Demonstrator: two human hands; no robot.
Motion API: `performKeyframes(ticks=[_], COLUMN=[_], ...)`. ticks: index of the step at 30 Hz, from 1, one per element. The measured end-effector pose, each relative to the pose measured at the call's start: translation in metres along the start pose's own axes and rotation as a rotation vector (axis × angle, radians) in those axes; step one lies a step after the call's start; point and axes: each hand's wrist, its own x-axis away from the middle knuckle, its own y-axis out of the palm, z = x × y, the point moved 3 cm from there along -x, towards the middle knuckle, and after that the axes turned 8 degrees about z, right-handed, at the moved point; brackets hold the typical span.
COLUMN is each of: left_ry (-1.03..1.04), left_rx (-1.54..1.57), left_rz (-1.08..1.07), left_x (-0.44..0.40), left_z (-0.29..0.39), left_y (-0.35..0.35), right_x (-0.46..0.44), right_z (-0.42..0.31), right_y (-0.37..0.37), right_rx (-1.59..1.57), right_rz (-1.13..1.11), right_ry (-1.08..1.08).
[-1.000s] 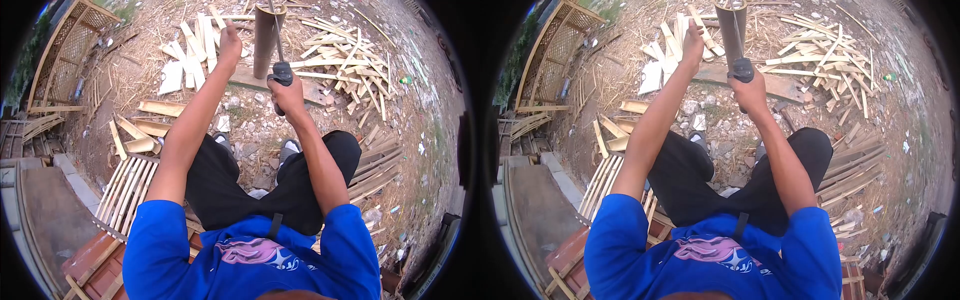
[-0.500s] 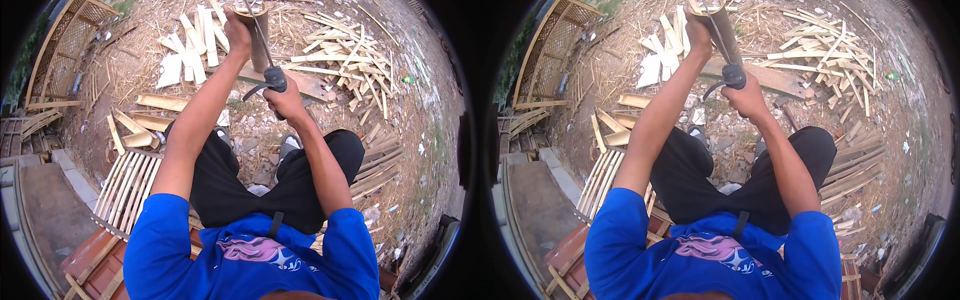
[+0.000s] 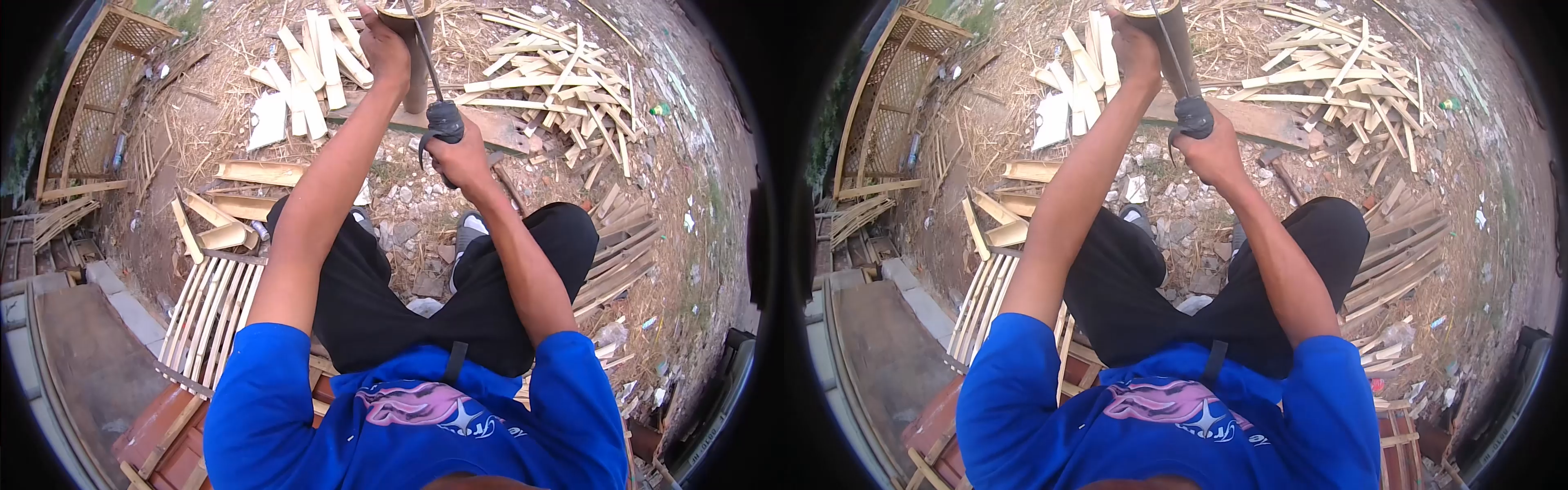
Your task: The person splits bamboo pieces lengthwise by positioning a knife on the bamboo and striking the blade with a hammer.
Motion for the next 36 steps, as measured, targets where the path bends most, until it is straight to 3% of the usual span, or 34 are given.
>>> performKeyframes(ticks=[4,8,10,12,14,16,27,36], left_ry=[-0.081,-0.15,-0.109,0.063,-0.123,-0.365,-0.236,-0.039], left_rx=[-0.318,0.118,-0.062,-0.143,-0.332,-0.375,-0.409,-0.145], left_rz=[0.149,-0.086,-0.112,-0.182,-0.069,-0.089,-0.315,-0.4], left_x=[-0.005,-0.007,-0.002,-0.015,-0.022,-0.014,-0.023,-0.019], left_z=[0.026,0.085,0.112,0.085,0.025,0.039,-0.007,-0.015], left_y=[-0.006,0.014,0.013,0.003,-0.031,-0.039,-0.054,-0.057], right_x=[-0.008,0.007,0.012,0.007,-0.011,-0.009,-0.008,-0.015], right_z=[-0.011,-0.062,-0.076,-0.063,-0.02,-0.016,-0.006,0.004], right_y=[0.001,0.0,-0.004,-0.008,-0.008,-0.005,0.014,0.017], right_rx=[0.022,-0.054,-0.046,-0.037,-0.016,0.015,-0.013,-0.045], right_rz=[-0.008,-0.003,0.03,0.007,-0.035,0.033,0.013,-0.14], right_ry=[-0.069,-0.091,-0.127,0.083,0.281,0.193,-0.018,0.179])
